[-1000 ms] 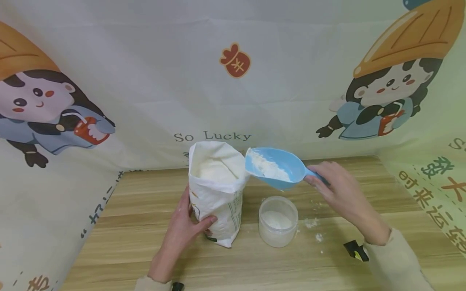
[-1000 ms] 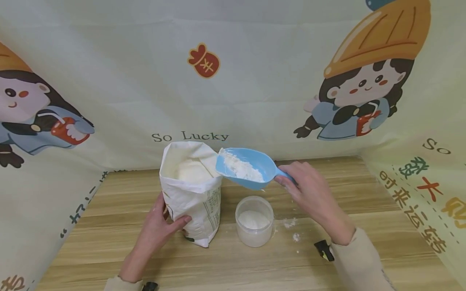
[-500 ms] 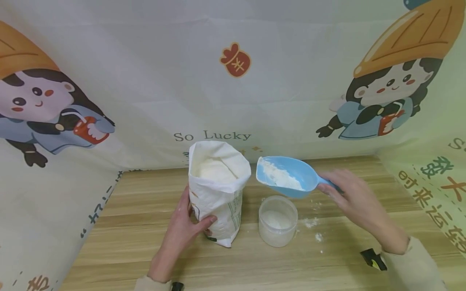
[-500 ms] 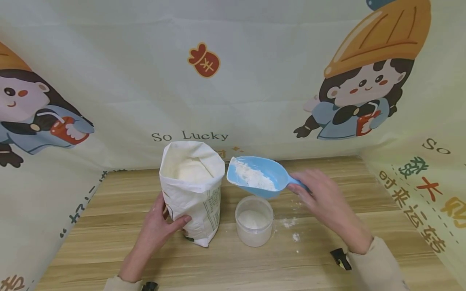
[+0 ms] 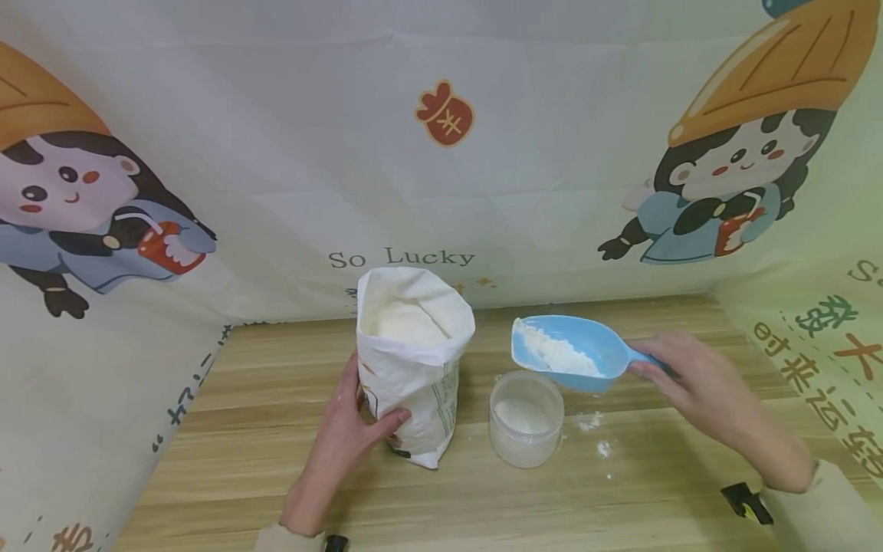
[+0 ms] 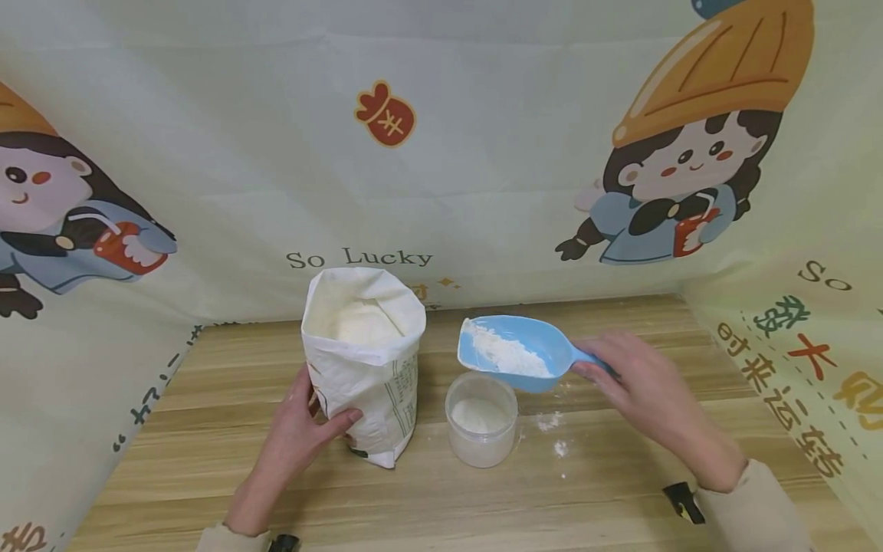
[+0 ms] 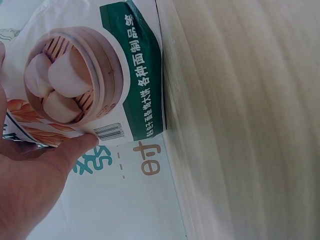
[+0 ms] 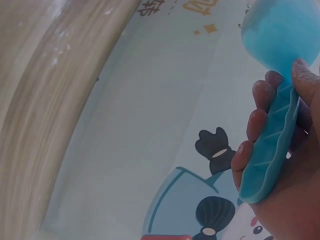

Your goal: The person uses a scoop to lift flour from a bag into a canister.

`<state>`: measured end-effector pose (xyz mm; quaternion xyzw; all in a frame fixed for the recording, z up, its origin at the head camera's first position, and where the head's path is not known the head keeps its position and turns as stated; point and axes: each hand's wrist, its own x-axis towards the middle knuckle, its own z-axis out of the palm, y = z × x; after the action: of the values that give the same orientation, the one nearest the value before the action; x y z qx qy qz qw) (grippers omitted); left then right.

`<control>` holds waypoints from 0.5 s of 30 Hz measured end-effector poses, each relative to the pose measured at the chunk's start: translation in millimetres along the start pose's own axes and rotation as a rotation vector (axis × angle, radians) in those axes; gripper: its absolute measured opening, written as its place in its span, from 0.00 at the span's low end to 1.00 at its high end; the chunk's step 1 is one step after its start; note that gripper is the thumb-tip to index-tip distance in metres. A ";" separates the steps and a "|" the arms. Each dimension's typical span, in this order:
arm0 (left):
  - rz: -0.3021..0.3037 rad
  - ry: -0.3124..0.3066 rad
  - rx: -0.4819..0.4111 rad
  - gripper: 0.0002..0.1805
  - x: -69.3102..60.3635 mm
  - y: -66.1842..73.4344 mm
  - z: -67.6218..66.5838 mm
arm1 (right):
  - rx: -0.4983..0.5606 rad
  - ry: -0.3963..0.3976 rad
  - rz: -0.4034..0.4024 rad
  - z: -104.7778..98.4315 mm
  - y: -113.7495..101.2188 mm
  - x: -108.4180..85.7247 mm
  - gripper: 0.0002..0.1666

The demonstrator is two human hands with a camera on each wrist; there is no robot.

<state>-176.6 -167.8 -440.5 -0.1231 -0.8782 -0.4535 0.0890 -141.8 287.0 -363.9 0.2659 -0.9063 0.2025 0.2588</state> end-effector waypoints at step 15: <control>-0.006 0.004 -0.003 0.66 -0.1 0.0 0.5 | -0.081 -0.060 -0.002 -5.7 12.3 -19.2 0.15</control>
<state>-176.5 -167.4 -440.7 -0.1199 -0.8776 -0.4555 0.0892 -133.1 306.6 -373.3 0.2620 -0.9209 0.1574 0.2421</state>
